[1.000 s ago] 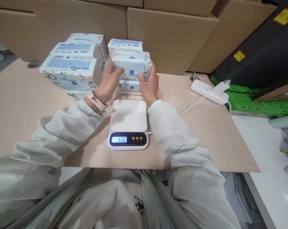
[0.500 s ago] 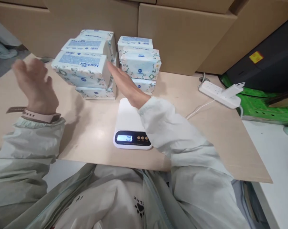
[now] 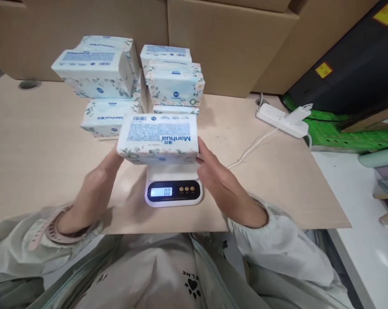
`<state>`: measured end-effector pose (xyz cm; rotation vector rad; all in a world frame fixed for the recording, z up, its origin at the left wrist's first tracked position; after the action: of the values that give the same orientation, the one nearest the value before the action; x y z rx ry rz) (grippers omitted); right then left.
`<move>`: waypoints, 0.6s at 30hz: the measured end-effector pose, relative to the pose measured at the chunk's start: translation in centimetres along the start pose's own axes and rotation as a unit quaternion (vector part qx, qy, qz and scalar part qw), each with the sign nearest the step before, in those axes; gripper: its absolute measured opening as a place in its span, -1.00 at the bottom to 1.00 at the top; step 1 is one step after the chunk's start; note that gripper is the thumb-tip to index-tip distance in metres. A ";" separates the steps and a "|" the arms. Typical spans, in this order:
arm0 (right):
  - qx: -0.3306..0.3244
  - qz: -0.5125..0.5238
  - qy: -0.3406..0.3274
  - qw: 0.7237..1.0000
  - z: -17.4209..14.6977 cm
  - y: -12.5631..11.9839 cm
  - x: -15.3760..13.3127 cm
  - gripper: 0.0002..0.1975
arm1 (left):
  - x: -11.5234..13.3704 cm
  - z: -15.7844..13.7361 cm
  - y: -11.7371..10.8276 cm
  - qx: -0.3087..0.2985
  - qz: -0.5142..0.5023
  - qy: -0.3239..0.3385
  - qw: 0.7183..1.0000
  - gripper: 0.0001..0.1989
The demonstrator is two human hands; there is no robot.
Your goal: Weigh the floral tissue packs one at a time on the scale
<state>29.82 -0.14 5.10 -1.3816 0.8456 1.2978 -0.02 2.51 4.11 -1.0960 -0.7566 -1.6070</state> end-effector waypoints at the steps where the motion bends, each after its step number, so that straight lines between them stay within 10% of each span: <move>1: 0.016 0.001 0.004 1.000 -0.6 0.0 0.8 -0.36 | -0.8 -0.2 0.5 -0.026 0.015 -0.004 1.000 -0.39; 5: 0.067 -0.025 -0.027 0.997 -0.4 0.0 2.6 -0.44 | -3.3 0.0 0.8 -0.040 0.057 0.038 0.997 -0.39; 12: 0.325 -0.081 -0.165 0.928 2.0 -2.5 4.6 -0.59 | -4.7 1.2 -1.5 0.176 -0.006 0.100 0.979 -0.54; 18: 0.325 -0.063 -0.135 0.934 1.4 -2.0 6.0 -0.57 | -4.9 0.9 -1.8 0.166 -0.023 0.031 0.985 -0.48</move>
<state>32.41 2.61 -0.22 -0.7003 0.8724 0.9516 -1.07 5.75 0.04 -0.7906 -0.9735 -1.4791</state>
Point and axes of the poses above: each hand's wrist, its own z-axis towards the middle knuckle, its own y-axis out of the palm, x = y × z, the point moved 3 cm from there along z, towards the middle knuckle, and after that the axes turned 3 degrees about -z, right-handed, at the moved point
